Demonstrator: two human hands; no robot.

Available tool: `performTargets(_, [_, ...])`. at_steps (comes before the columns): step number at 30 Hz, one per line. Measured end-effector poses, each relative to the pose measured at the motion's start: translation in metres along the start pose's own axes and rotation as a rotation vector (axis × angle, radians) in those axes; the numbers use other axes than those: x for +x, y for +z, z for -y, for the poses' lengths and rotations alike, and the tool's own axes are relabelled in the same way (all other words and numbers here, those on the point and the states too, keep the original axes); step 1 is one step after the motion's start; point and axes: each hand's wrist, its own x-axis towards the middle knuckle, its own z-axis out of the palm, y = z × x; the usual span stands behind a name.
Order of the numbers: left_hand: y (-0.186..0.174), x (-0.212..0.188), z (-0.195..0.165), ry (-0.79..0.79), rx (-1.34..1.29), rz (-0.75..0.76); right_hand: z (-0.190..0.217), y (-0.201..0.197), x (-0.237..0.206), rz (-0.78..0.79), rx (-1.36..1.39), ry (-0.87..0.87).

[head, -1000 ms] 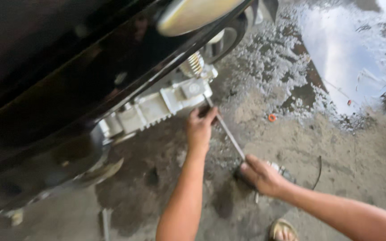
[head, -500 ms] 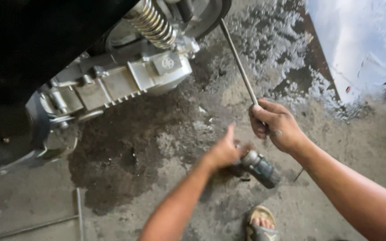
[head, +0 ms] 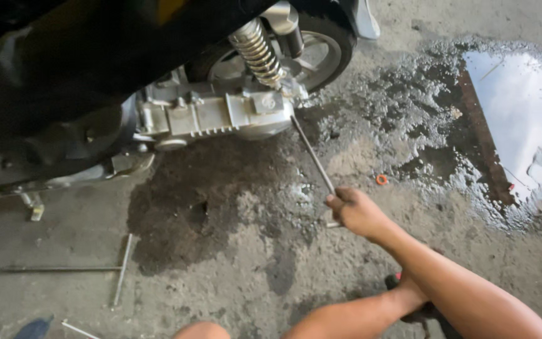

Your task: The person uses a screwdriver to remove a screw from the motorcycle's side panel, then retrieves a T-handle wrench from a backpack. They use the wrench to loosen and remove several bolts from the engine casing area, working methodically around the lower engine block.

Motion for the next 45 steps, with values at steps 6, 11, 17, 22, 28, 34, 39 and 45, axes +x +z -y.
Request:
performTargets(6, [0.008, -0.008, -0.007, 0.102, 0.174, 0.059, -0.033, 0.020, 0.039, -0.044, 0.030, -0.111])
performTargets(11, [0.002, 0.000, -0.003, 0.174, 0.219, 0.070, -0.042, 0.034, 0.067, -0.051, 0.018, -0.149])
performTargets(17, [-0.020, -0.005, -0.012, 0.070, 0.080, 0.122, -0.047, 0.050, 0.086, -0.082, 0.137, -0.203])
performTargets(22, [-0.098, -0.001, -0.004, -0.207, -0.233, 0.083, -0.042, 0.049, 0.087, -0.035, 0.308, -0.208])
performTargets(28, [-0.260, 0.023, 0.006, -0.512, -0.091, -0.436, -0.049, 0.054, 0.072, -0.037, 0.385, -0.206])
performTargets(34, [-0.325, 0.055, -0.041, -0.238, -0.295, -0.491, -0.055, 0.068, 0.084, -0.021, 0.398, -0.178])
performTargets(39, [-0.317, 0.048, -0.075, -0.179, -0.231, -0.443, -0.054, 0.080, 0.090, 0.017, 0.505, -0.222])
performTargets(45, [-0.291, 0.031, -0.097, -0.183, -0.189, -0.383, -0.054, 0.063, 0.092, -0.041, 0.423, -0.175])
